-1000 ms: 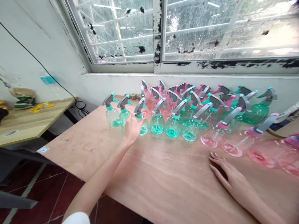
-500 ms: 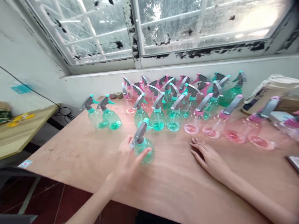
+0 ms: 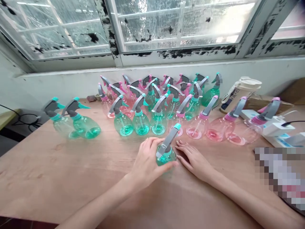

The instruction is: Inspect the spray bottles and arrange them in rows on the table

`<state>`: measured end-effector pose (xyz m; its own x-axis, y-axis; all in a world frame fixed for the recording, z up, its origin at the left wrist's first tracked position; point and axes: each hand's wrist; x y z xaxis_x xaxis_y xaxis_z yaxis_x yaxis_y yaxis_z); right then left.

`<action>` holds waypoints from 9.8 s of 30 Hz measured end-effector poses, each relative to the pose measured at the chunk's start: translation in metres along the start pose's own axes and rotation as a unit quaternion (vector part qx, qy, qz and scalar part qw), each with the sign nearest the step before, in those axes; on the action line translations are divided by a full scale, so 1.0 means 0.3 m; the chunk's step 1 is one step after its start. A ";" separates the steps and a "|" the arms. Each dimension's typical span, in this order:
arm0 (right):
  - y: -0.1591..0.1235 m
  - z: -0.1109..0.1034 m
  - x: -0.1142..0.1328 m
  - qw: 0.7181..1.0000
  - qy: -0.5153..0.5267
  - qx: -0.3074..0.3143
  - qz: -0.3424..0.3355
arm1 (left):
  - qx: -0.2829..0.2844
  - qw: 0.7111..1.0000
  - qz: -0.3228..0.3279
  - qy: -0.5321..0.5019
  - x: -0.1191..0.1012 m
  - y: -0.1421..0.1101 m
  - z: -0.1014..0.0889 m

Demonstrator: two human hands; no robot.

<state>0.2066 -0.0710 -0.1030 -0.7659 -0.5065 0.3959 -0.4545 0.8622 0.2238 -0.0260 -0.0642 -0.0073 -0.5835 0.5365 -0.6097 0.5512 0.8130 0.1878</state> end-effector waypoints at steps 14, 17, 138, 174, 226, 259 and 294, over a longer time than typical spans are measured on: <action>-0.004 0.003 -0.012 1.000 0.022 -0.007 -0.001 | 0.029 0.979 0.089 -0.183 -0.054 0.153 -0.012; -0.007 -0.008 -0.011 0.999 0.031 0.005 0.000 | -0.020 0.983 0.077 -0.165 -0.026 0.164 -0.007; -0.020 -0.031 -0.028 0.997 0.067 0.038 0.008 | -0.062 0.983 0.066 -0.162 0.035 0.155 -0.040; -0.021 -0.027 -0.035 0.997 0.052 0.057 0.008 | -0.051 0.988 0.067 -0.129 0.038 0.156 -0.034; -0.020 -0.032 -0.029 0.997 0.055 0.051 0.012 | -0.053 0.986 0.086 -0.129 0.037 0.162 -0.036; -0.034 0.004 -0.061 0.999 0.039 0.036 -0.006 | -0.135 0.977 -0.113 -0.118 0.135 -0.075 -0.135; -0.064 0.046 -0.105 1.000 0.013 0.011 0.015 | -0.289 0.946 -0.139 -0.044 0.596 0.023 -0.491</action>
<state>0.2331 -0.0716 -0.1321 -0.7678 -0.4794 0.4251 -0.4408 0.8767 0.1924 -0.2144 0.0705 -0.0017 -0.5922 0.2834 -0.7543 -0.0492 0.9216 0.3849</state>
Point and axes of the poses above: each hand's wrist, its own y-axis towards the middle knuckle, its own z-axis out of the palm, x = y × z, and after that the axes turned 10 degrees about x, right-handed
